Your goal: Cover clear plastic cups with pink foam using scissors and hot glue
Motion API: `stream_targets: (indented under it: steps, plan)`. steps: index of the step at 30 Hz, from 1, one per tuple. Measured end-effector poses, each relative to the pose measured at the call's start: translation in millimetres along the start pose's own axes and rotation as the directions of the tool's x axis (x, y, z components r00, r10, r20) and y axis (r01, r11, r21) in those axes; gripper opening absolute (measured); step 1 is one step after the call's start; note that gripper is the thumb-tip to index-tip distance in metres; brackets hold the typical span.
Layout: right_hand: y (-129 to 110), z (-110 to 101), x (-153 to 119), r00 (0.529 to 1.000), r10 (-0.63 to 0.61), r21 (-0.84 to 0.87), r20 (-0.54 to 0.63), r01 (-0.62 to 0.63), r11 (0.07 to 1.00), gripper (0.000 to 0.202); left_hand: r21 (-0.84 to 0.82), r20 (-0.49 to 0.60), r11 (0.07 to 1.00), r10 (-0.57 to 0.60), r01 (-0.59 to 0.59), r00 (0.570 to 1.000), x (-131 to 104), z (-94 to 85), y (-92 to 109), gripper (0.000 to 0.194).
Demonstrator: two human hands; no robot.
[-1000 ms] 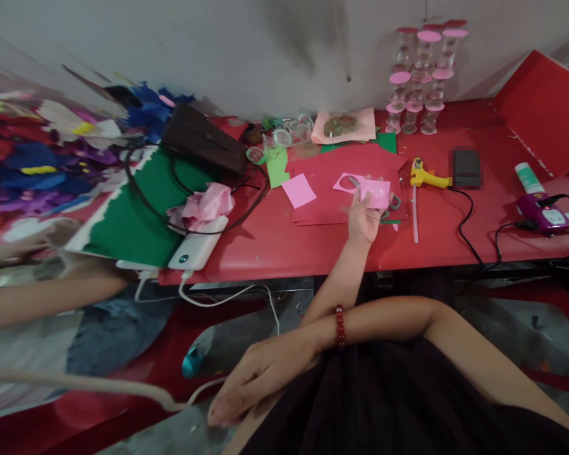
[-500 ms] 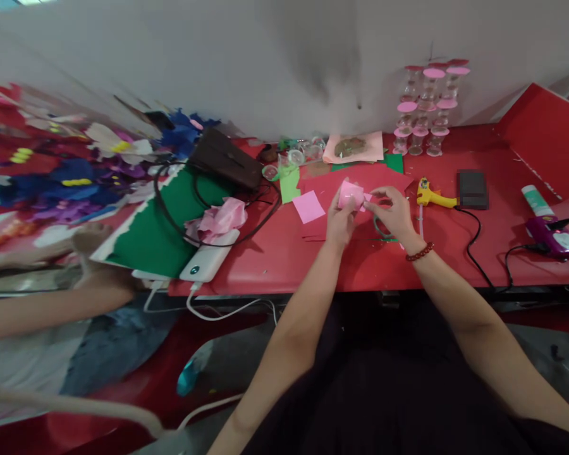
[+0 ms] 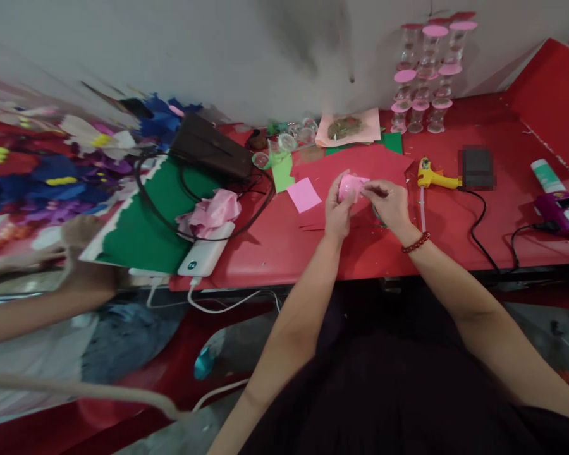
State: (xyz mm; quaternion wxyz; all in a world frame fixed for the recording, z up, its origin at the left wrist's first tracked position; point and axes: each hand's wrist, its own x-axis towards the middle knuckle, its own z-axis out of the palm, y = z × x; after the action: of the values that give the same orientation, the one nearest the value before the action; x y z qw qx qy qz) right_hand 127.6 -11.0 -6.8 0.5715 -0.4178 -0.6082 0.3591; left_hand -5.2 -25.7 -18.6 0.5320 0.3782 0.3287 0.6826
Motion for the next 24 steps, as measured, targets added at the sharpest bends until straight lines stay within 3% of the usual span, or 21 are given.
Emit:
stream_targets:
  steps: [6, 10, 14, 19, 24]
  plan:
    - [0.0, -1.5, -6.7, 0.992, -0.119, -0.142, 0.043, 0.124, 0.982, 0.014, 0.112, -0.075, 0.988, 0.114, -0.105, 0.991, -3.5, 0.8, -0.7, 0.038]
    - [5.0, -1.9, -8.1, 0.980, -0.177, -0.310, 0.092, 0.197, 0.930, 0.013, 0.195, -0.068, 0.970, 0.159, -0.143, 0.985, -8.4, 4.6, 3.0, 0.035]
    - [7.6, 0.6, -7.6, 0.977, -0.205, -0.396, 0.051, 0.208, 0.894, 0.008, 0.210, -0.045, 0.959, 0.202, -0.188, 0.978, -9.7, 5.4, 1.0, 0.038]
    - [5.6, 5.6, -6.8, 0.972, -0.235, -0.285, -0.030, 0.217, 0.934, 0.007, 0.256, 0.026, 0.915, 0.315, -0.311, 0.949, 2.5, -10.9, -19.1, 0.052]
    - [4.0, 7.9, -7.4, 0.987, -0.139, -0.116, -0.082, 0.129, 0.985, 0.006, 0.273, 0.140, 0.876, 0.372, -0.397, 0.918, 14.7, -27.6, -34.3, 0.053]
